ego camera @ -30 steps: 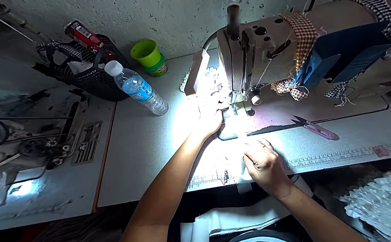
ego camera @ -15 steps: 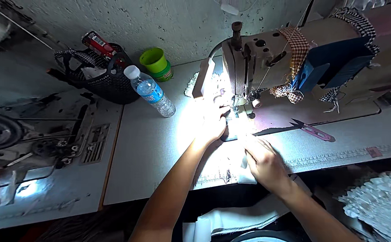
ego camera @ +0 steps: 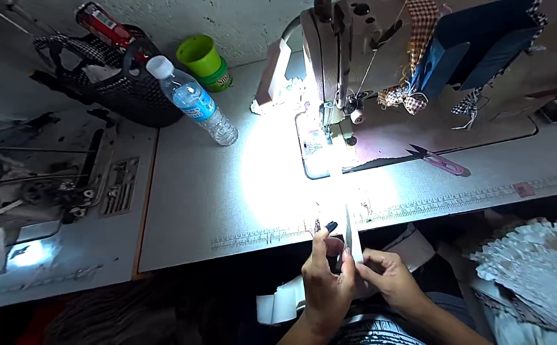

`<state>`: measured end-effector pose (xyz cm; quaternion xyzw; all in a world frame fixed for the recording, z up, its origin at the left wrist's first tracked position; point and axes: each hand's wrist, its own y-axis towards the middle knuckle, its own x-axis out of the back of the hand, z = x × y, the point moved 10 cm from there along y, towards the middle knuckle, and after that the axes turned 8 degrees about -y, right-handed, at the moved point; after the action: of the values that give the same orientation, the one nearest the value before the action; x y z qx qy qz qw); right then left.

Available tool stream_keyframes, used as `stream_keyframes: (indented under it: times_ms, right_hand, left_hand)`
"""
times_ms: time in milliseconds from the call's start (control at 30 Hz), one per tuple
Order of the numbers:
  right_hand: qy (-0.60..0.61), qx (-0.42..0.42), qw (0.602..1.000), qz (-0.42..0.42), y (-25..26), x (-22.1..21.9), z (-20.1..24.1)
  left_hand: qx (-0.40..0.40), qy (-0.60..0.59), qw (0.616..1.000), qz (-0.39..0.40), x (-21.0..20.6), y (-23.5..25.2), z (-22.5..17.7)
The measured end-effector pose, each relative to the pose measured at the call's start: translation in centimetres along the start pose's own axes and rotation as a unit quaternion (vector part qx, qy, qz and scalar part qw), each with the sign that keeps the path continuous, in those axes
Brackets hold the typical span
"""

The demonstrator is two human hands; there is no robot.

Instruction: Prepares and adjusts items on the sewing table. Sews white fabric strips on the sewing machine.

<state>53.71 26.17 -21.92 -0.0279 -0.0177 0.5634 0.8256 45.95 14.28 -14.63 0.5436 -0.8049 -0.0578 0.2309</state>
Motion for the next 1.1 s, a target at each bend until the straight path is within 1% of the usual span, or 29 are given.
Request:
stream_keyframes:
  times_ms: [67, 100, 133, 200, 267, 367, 567, 667, 733, 833, 933, 1100]
  right_hand:
    - [0.005, -0.011, 1.000, -0.009, -1.1, 0.3, 1.2]
    - [0.001, -0.009, 1.000, -0.017, -1.4, 0.5, 1.8]
    - [-0.006, -0.005, 1.000, -0.023, -1.6, 0.6, 2.2]
    - [-0.011, -0.006, 1.000, -0.017, -1.8, 0.5, 2.5]
    - [-0.009, -0.040, 0.999, -0.002, -1.9, 0.0, 1.5]
    - [-0.006, -0.085, 0.996, 0.025, -2.2, -0.6, 0.0]
    - [-0.007, -0.084, 0.996, 0.039, -2.6, -0.9, -0.3]
    - [-0.003, -0.086, 0.995, 0.040, -2.5, -1.0, -0.4]
    - [-0.005, -0.084, 0.996, 0.039, -2.5, -1.0, -0.5]
    - [-0.019, -0.080, 0.996, 0.036, -2.4, -1.0, -0.5]
    - [-0.032, -0.075, 0.996, 0.032, -2.4, -1.0, -0.4]
    - [-0.048, -0.067, 0.996, 0.029, -2.3, -1.0, -0.3]
  left_hand:
    - [0.067, -0.096, 0.993, 0.004, -0.1, -0.6, 0.8]
    - [0.084, -0.115, 0.990, 0.007, -0.2, -0.9, 1.0]
    - [0.082, -0.109, 0.991, 0.010, -0.1, -1.0, 0.7]
    - [0.039, -0.064, 0.997, 0.013, 0.0, -1.2, -0.5]
    - [0.001, -0.032, 0.999, 0.014, 0.1, -1.4, -1.3]
    - [-0.033, -0.005, 0.999, 0.020, -0.1, -2.1, -1.5]
    - [-0.067, 0.085, 0.993, 0.043, -0.8, -2.6, -1.6]
    - [-0.066, 0.114, 0.990, 0.049, -1.1, -2.4, -1.7]
    - [-0.047, 0.125, 0.989, 0.059, -1.2, -2.3, -1.2]
    - [-0.019, 0.102, 0.992, 0.065, -1.1, -2.3, -0.8]
    - [-0.015, 0.072, 0.996, 0.054, -0.7, -2.4, -1.0]
    - [-0.003, 0.072, 0.996, 0.047, -0.9, -2.5, -0.4]
